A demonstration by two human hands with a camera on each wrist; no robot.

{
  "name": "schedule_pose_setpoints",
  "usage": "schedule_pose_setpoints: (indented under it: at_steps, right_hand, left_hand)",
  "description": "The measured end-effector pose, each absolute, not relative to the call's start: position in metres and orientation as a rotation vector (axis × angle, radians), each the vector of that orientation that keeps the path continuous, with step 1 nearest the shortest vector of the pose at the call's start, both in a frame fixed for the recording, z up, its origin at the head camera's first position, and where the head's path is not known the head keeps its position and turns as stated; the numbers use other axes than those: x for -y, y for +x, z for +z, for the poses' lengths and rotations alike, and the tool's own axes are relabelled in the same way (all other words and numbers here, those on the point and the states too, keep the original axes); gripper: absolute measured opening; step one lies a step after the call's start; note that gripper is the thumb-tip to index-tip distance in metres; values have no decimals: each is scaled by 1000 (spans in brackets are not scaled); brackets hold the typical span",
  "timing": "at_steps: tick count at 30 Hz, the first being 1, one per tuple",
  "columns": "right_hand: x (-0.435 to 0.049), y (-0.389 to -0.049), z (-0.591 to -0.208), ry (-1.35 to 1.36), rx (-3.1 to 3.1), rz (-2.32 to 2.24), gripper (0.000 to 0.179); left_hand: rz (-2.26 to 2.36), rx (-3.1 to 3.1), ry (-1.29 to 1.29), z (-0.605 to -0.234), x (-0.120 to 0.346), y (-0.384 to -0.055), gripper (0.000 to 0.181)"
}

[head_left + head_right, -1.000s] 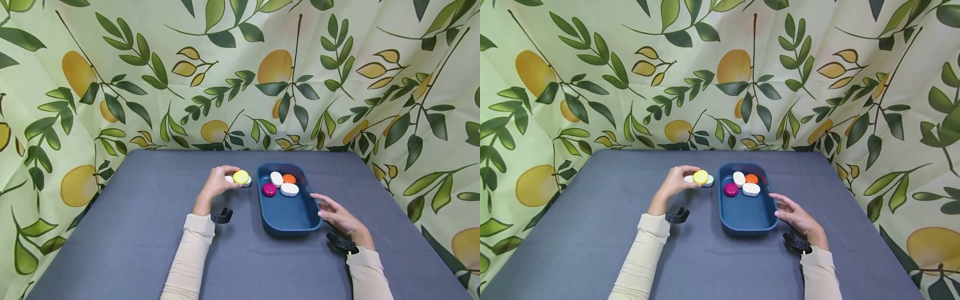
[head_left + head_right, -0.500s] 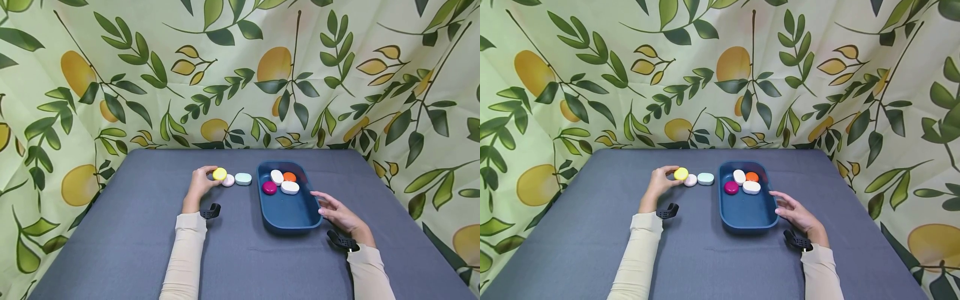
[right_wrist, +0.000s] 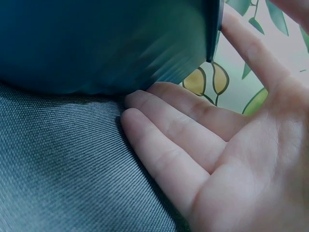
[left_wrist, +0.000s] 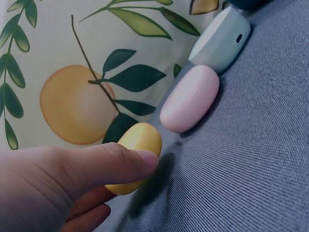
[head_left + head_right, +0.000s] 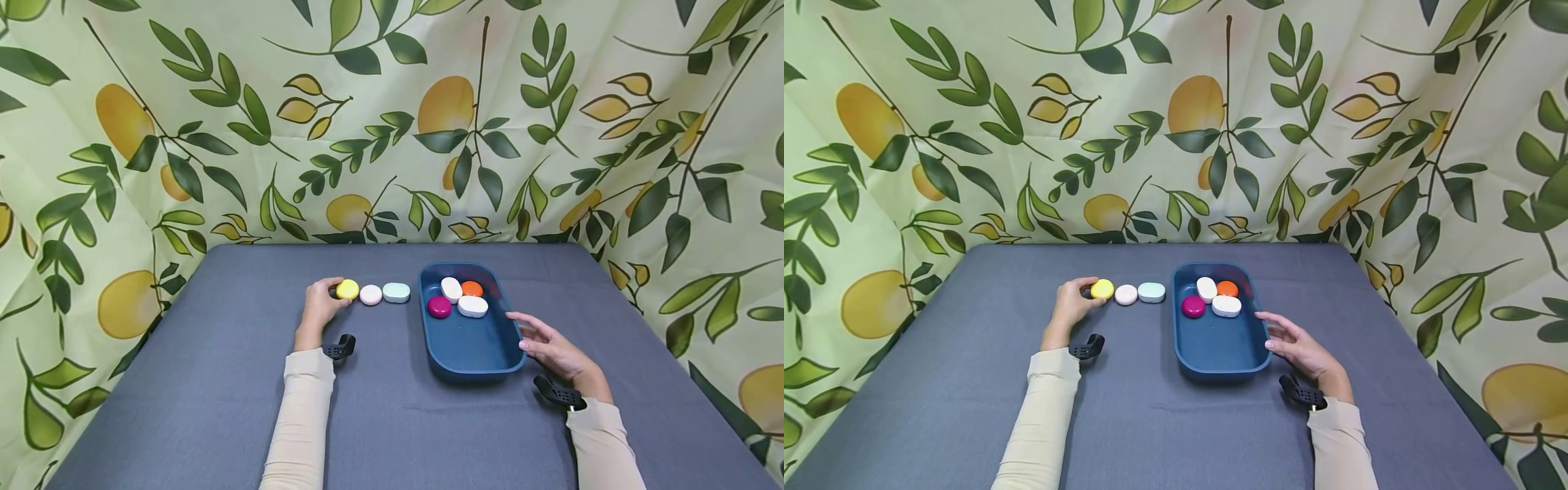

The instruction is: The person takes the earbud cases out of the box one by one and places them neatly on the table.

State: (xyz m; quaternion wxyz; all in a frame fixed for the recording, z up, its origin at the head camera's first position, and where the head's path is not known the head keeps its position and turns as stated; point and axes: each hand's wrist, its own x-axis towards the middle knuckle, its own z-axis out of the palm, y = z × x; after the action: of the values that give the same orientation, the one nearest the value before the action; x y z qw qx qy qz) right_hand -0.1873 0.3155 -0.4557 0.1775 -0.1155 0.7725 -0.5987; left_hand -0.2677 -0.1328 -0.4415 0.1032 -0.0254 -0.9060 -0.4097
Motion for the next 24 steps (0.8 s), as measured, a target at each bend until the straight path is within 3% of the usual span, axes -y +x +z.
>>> schedule_pose_setpoints:
  at_steps: [24]
  right_hand:
    - [-316,-187,-456,-303,-2197,-1681,55]
  left_hand:
    - [-1218,2740,-8,-444,134,-268,51]
